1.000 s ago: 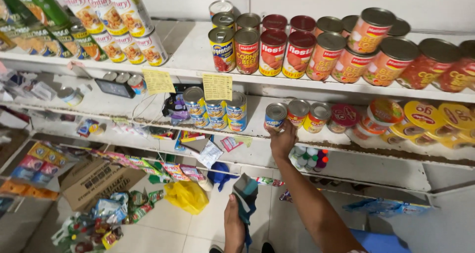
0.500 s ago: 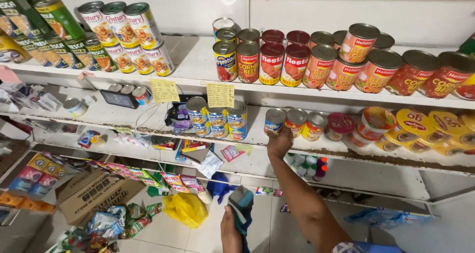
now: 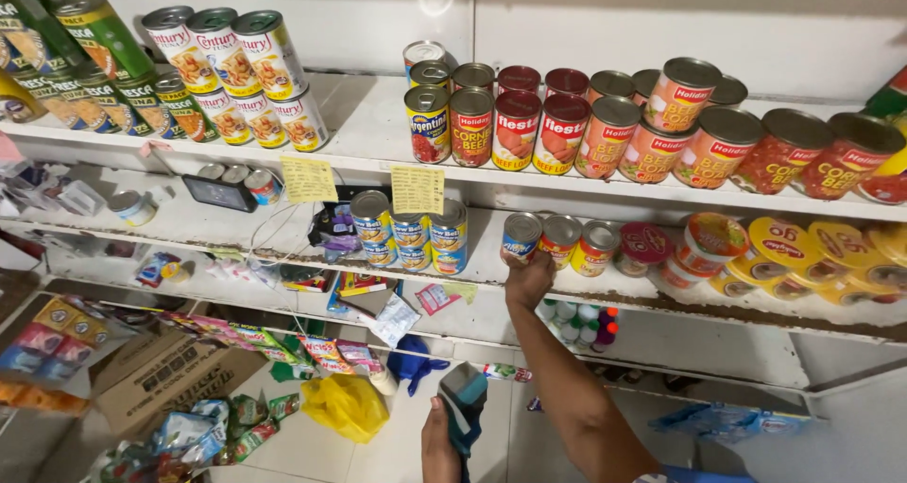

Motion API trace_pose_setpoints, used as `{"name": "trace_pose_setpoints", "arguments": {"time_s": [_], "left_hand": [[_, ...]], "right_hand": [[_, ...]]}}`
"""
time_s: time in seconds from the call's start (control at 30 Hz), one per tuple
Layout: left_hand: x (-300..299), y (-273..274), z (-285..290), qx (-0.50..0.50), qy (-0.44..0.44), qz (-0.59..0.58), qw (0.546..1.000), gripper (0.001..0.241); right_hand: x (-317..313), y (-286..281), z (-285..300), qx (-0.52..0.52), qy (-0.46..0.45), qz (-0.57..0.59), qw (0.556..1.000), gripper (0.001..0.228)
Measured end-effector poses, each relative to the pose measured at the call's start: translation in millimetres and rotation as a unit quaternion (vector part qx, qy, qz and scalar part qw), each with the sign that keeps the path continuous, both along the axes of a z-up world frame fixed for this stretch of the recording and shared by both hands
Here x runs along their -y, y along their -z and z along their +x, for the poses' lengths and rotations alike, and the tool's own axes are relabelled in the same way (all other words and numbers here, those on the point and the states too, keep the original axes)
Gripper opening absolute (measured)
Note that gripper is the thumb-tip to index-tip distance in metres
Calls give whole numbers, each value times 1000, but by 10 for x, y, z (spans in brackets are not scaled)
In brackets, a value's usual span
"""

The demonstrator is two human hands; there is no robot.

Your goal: The recorder wipes a can of milk with a cloth and places it on a shelf.

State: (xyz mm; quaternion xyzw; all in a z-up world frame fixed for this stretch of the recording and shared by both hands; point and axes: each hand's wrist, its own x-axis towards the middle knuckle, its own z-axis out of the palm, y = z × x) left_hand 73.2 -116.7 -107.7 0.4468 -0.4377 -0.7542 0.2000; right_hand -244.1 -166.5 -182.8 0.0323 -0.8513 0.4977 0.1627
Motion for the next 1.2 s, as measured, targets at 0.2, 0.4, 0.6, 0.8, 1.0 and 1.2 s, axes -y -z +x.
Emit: {"name": "trace_pose_setpoints", "arguments": {"time_s": [0.2,0.4,0.6,0.8,1.0,1.2], "left_hand": [[12,19,12,-18,-32,44,998,70],[-42,-277,28,-16,-24,51,998,70],[-114,-280,-16,5,25,26,999,75],[-157,-334,-115,68,47,43,996,79],[-146,-314,-102,9,31,22,999,72],[-79,-268,-99,8,-1,47,999,68]], "right_hand": [[61,195,-65,-3,20,24,999,49],[14,200,-94,-3,10,48,999,51],[-180,44,10,-52,-55,103,992,61],[-134,2,45,-36,-39,59,997,67],[82,132,0,-12,23,48,999,83],[216,176,-20,3,53,29,998,59]]}}
